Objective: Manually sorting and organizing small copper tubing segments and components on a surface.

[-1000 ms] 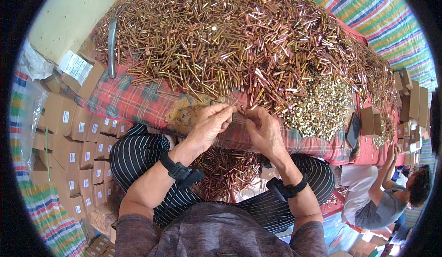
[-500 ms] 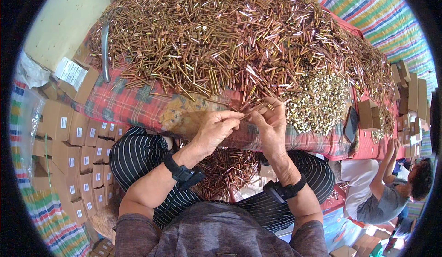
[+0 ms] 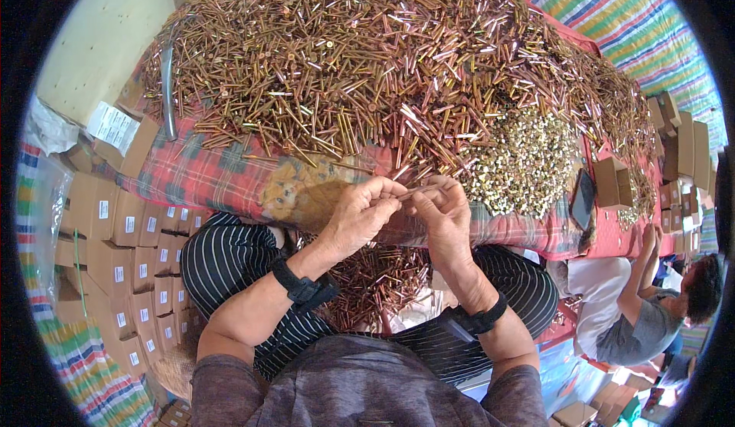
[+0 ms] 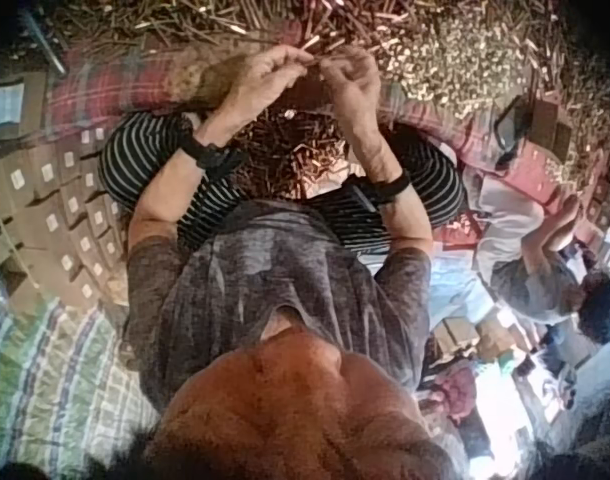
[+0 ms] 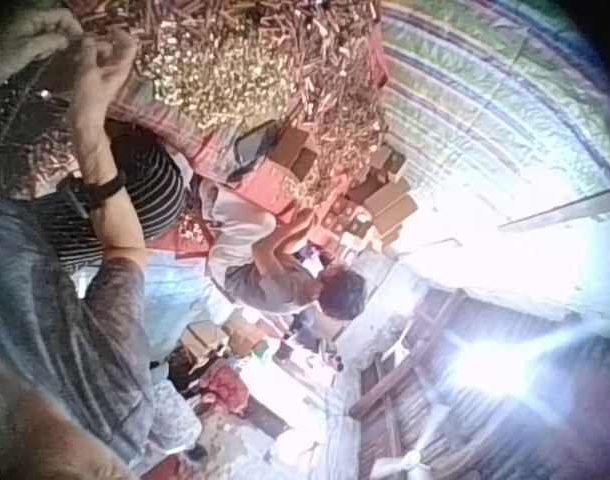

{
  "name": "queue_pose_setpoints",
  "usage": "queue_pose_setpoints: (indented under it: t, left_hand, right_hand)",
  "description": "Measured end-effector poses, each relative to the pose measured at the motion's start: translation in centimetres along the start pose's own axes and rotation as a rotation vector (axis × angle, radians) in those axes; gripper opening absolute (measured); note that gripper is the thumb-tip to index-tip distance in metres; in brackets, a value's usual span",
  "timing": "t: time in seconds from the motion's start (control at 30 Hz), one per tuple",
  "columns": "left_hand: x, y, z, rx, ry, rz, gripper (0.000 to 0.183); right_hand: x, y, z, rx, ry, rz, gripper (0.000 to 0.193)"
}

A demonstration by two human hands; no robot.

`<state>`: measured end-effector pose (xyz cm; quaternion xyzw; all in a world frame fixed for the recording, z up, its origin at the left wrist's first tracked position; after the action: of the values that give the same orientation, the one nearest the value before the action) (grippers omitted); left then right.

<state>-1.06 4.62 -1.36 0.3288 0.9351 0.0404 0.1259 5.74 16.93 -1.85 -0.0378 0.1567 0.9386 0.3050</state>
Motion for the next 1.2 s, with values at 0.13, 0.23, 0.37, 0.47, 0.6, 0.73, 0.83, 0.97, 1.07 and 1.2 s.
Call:
queue_pose_setpoints:
  t: [0.13,0.23,0.37,0.47,0.6,0.73,0.83,0.97,1.07,1.2]
  left_hand:
    - [0.3,0.4,1.3,-0.161,-0.064,0.008,0.019]
    - [0.3,0.6,1.9,-0.246,-0.189,0.034,0.017]
    - [0.4,0.2,2.3,-0.313,-0.223,0.002,0.016]
    - [0.6,0.3,2.2,-0.333,-0.222,-0.013,0.015]
    - [0.7,0.4,2.2,-0.335,-0.22,-0.029,0.014]
    - [0.5,0.0,2.1,-0.312,-0.21,-0.041,0.013]
    - [0.6,0.0,1.9,-0.282,-0.192,-0.041,0.013]
    - [0.5,0.1,1.8,-0.311,-0.2,-0.024,0.013]
    - [0.5,0.3,1.7,-0.326,-0.222,-0.004,0.013]
    - [0.5,0.2,1.7,-0.368,-0.231,-0.011,0.01]
  right_hand:
    - [-1.3,0.9,0.6,-0.333,-0.172,0.084,0.01]
    - [-0.9,-0.2,2.4,-0.571,-0.283,0.03,0.01]
    - [0.5,-3.3,4.9,-1.379,-0.598,-0.176,0.007]
    - [1.3,-4.7,4.2,-1.494,-0.654,-0.141,0.013]
    - [1.6,-5.0,3.1,-1.621,-0.537,-0.16,0.012]
    - [1.5,-4.0,3.8,-1.553,-0.602,-0.148,0.01]
    - [1.1,-3.2,4.6,-1.335,-0.693,-0.077,0.008]
    - [0.1,-1.3,4.2,-0.995,-0.427,0.034,0.008]
    - [0.4,-1.3,1.9,-0.543,-0.13,0.072,0.009]
    - [0.2,-0.7,1.8,-0.343,-0.001,0.144,0.011]
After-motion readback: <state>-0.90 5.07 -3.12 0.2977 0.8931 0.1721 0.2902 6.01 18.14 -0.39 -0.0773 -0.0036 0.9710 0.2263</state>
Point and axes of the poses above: each hand's wrist, its own x-axis towards the middle knuckle, its own y-axis out of the palm, z = x × y, the point moved 6 cm from there along x, towards the middle knuckle, and after that the axes turned 5 degrees about -z, right-handed, at the moved point
